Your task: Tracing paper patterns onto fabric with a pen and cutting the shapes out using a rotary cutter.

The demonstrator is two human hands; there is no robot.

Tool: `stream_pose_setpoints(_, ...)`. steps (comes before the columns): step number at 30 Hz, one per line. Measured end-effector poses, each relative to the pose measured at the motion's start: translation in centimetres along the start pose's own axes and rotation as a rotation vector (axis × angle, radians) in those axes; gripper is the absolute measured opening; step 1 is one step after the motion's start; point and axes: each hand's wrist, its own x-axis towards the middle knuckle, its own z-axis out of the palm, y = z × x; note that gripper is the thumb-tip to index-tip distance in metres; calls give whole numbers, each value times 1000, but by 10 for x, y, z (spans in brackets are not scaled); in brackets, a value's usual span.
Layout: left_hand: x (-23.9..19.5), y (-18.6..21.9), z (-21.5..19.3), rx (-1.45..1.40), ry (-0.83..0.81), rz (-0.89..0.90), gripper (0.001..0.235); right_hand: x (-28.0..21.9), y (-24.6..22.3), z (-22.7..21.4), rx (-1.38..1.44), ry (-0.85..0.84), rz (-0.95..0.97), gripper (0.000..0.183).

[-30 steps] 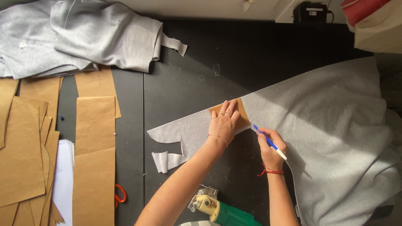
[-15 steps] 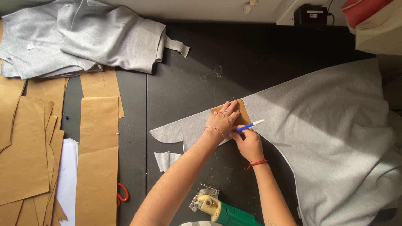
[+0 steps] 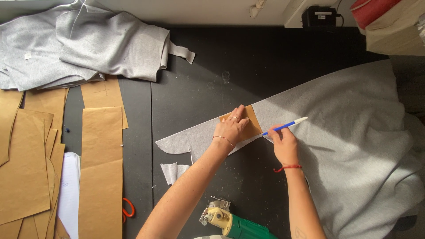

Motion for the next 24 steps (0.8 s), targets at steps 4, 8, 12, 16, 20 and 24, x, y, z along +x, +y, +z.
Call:
stream_pose_setpoints(4,3,-8,15,50,204,-106,42,-44,-5,-27,-189,-89,193,23)
stream_pose_setpoints(8,2,-18,26,140,464,-81,66,-95,30,-41,-553,-264,424,32)
stream_pose_setpoints(12,-23,-26,-3,-573,512,-261,31,-157,34,-30,-407,-98,85,38)
stream_pose_setpoints(16,-85,-77,-14,-661,945,-303,26,-201,27,-13,-531,-718,75,64)
stream_pose_setpoints(20,-163,-129,-17,-861,1260,-774,33,-219,52,0,-453,-607,-27,74)
stream_pose_setpoints(24,-213,-157,4,-644,1445,-795,58,-241,12,17,-855,-602,-7,72)
